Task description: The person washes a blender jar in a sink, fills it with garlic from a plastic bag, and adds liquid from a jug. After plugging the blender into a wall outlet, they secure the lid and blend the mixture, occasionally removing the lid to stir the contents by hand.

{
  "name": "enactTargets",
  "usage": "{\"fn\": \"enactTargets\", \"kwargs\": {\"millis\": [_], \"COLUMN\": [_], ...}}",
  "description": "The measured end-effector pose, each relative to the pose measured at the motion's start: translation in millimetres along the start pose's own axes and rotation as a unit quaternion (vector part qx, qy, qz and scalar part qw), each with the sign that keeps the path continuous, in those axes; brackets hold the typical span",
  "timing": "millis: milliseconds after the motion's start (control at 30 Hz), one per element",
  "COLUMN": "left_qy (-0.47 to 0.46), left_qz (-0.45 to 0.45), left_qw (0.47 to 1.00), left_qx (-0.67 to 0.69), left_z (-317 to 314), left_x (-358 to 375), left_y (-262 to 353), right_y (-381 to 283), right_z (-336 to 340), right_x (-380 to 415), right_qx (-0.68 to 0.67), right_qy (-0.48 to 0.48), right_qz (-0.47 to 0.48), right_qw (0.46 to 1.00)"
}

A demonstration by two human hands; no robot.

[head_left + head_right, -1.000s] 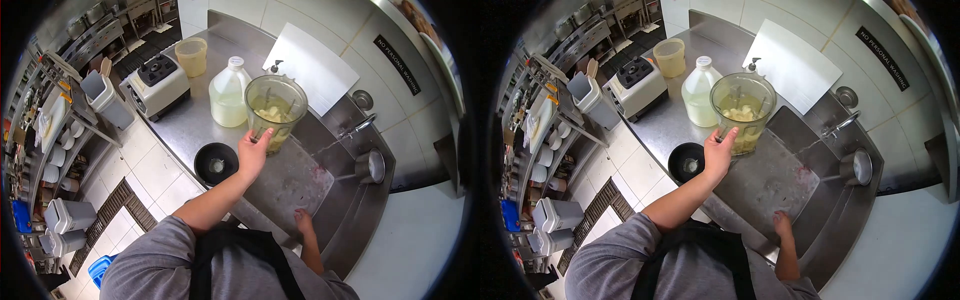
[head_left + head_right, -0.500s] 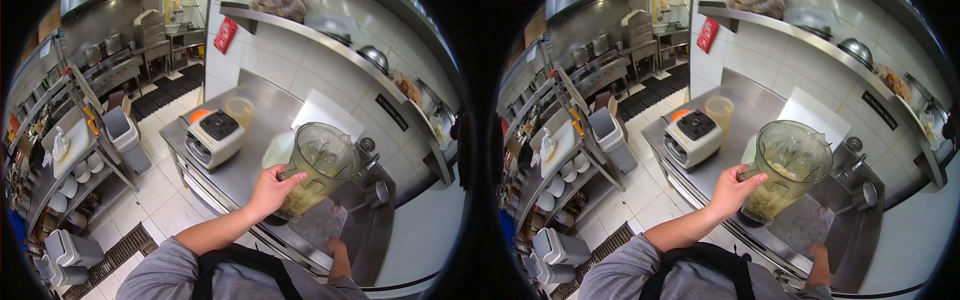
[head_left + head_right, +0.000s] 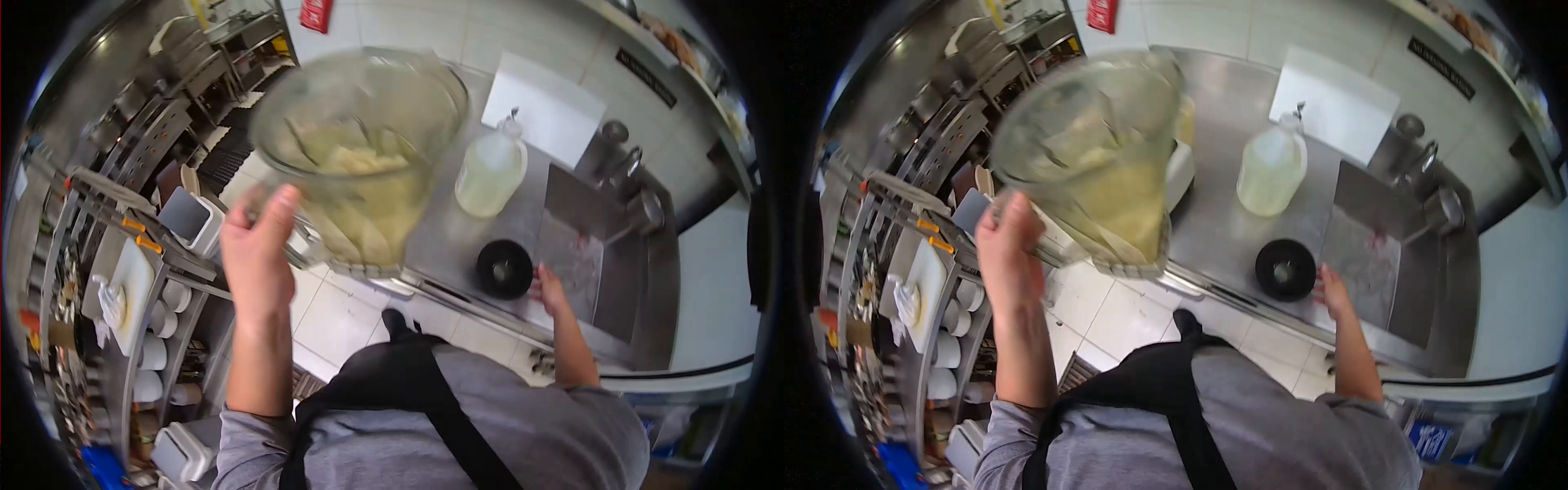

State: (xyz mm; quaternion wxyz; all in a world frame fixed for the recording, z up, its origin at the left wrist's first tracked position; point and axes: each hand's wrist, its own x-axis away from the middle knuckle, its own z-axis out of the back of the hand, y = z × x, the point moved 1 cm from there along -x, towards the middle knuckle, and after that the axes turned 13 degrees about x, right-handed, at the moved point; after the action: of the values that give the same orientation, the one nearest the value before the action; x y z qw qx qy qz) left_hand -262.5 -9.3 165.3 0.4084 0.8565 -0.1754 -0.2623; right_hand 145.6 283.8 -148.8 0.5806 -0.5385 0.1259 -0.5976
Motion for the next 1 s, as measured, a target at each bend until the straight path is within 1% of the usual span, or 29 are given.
{"fn": "enactTargets", "kwargs": {"millis": [33, 67, 133, 167, 200, 267, 300, 333, 400, 467, 567, 600, 633, 667, 733, 767, 800, 867, 933, 967, 1000], "left_qy": [-0.023, -0.047, -0.048, -0.067, -0.085, -0.101, -0.120, -0.140, -0.157, -0.159, -0.144, -0.138, -0.156, -0.159, -0.163, -0.184, -0.191, -0.226, -0.222, -0.204, -0.187], "left_qz": [-0.009, -0.025, -0.022, -0.035, -0.045, -0.045, -0.047, -0.051, -0.043, -0.002, 0.044, 0.063, 0.075, 0.086, 0.097, 0.098, 0.110, 0.121, 0.131, 0.123, 0.114], "left_qw": [0.999, 0.997, 0.997, 0.997, 0.995, 0.994, 0.992, 0.988, 0.986, 0.985, 0.986, 0.987, 0.982, 0.981, 0.980, 0.975, 0.973, 0.966, 0.966, 0.971, 0.976], "left_qx": [-0.033, -0.064, -0.060, -0.029, 0.003, -0.009, 0.010, 0.034, 0.037, 0.063, 0.064, 0.061, 0.070, 0.073, 0.065, 0.071, 0.074, 0.039, 0.030, 0.016, 0.001], "left_z": [5, 8, 13, 18, 21, 26, 31, 34, 39, 40, 41, 44, 45, 47, 46, 48, 49, 50, 42, 39, 40], "left_x": [-14, -31, -65, -81, -98, -133, -151, -167, -198, -221, -242, -249, -255, -259, -266, -269, -272, -275, -266, -262, -260], "left_y": [-1, -1, -7, -15, -22, -41, -51, -61, -77, -92, -110, -117, -122, -127, -132, -136, -139, -141, -137, -136, -135], "right_y": [-1, -2, -5, -2, 2, -32, -18, -23, -41, -40, -36, -36, -37, -37, -40, -39, -40, -63, -102, -112, -131], "right_z": [-6, -10, -14, -11, -15, -23, -17, -22, -24, -31, -33, -37, -42, -50, -63, -65, -73, -93, -111, -119, -128], "right_x": [-3, -4, -18, -28, -36, -21, -35, -32, -23, -20, -9, -3, 3, 11, 27, 39, 49, 73, 105, 112, 121], "right_qx": [-0.038, -0.049, -0.102, -0.088, -0.094, -0.134, -0.137, -0.142, -0.132, -0.147, -0.163, -0.187, -0.210, -0.214, -0.238, -0.236, -0.276, -0.351, -0.414, -0.447, -0.478], "right_qy": [-0.024, -0.023, -0.063, -0.110, -0.113, -0.072, -0.120, -0.121, -0.108, -0.106, -0.100, -0.098, -0.097, -0.090, -0.024, -0.011, 0.005, 0.066, 0.118, 0.124, 0.146], "right_qz": [-0.014, -0.021, -0.095, -0.110, -0.114, -0.130, -0.112, -0.117, -0.126, -0.129, -0.143, -0.133, -0.122, -0.130, -0.093, -0.087, -0.059, 0.018, 0.069, 0.127, 0.149], "right_qw": [0.999, 0.998, 0.988, 0.984, 0.983, 0.980, 0.977, 0.975, 0.977, 0.975, 0.971, 0.968, 0.965, 0.964, 0.966, 0.968, 0.959, 0.934, 0.900, 0.877, 0.853]}}
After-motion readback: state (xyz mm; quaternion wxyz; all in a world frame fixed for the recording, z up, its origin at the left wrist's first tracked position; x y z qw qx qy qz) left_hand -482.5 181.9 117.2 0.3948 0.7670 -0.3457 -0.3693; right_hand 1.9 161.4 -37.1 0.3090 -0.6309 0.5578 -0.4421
